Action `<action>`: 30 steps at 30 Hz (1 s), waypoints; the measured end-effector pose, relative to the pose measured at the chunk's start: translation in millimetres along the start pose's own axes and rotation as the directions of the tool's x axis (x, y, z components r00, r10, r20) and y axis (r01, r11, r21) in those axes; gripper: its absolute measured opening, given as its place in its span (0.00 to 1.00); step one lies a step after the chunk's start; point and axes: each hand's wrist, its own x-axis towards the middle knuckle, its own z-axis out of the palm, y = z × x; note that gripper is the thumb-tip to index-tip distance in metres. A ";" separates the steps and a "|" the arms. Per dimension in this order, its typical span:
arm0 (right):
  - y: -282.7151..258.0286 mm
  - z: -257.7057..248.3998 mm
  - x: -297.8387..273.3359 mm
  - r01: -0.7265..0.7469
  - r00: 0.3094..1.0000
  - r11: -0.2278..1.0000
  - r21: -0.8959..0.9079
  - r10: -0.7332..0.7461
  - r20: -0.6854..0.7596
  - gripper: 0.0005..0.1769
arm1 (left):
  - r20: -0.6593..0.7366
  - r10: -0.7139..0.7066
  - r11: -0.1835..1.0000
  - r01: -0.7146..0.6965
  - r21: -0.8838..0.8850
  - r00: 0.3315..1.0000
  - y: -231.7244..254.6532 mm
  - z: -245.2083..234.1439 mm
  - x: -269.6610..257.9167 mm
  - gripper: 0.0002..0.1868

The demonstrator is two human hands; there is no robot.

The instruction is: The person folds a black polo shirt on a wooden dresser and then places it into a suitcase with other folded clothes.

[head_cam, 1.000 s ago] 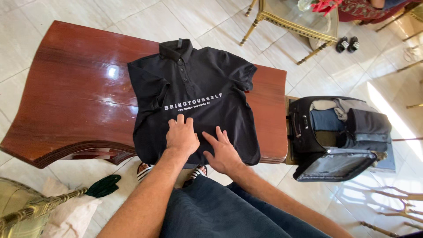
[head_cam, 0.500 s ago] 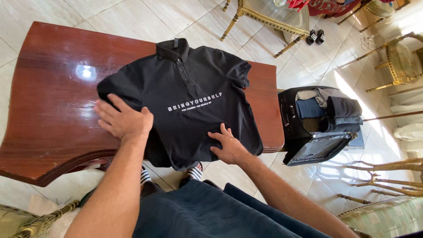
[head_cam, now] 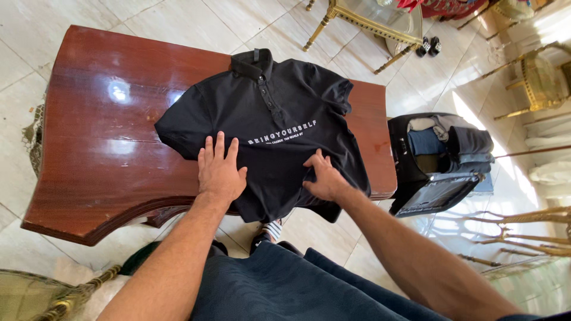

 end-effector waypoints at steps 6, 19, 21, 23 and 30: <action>-2.6 -29.3 19.5 -0.048 0.999 0.997 0.067 0.050 -0.022 0.40 | 0.174 -0.142 0.989 0.134 0.055 0.974 18.8 -11.6 -12.2 0.46; -10.5 50.6 -81.8 -0.408 0.851 0.910 0.080 0.410 -0.327 0.45 | 0.040 0.007 0.993 -0.011 0.119 0.999 29.7 -25.9 3.6 0.39; 8.7 51.3 -86.9 -0.308 0.896 0.951 -0.030 0.279 -0.346 0.39 | 0.199 0.004 0.991 -0.030 0.128 0.980 34.5 -26.0 20.3 0.40; 25.5 45.1 -80.3 -0.272 0.908 0.962 -0.007 0.254 -0.332 0.41 | 0.338 -0.025 0.989 -0.026 0.146 0.941 35.3 -30.3 30.3 0.41; 67.4 -2.5 -19.0 -0.147 0.950 0.989 0.006 0.142 -0.277 0.48 | 0.299 -0.242 0.970 0.221 0.102 0.923 58.4 -25.5 35.0 0.44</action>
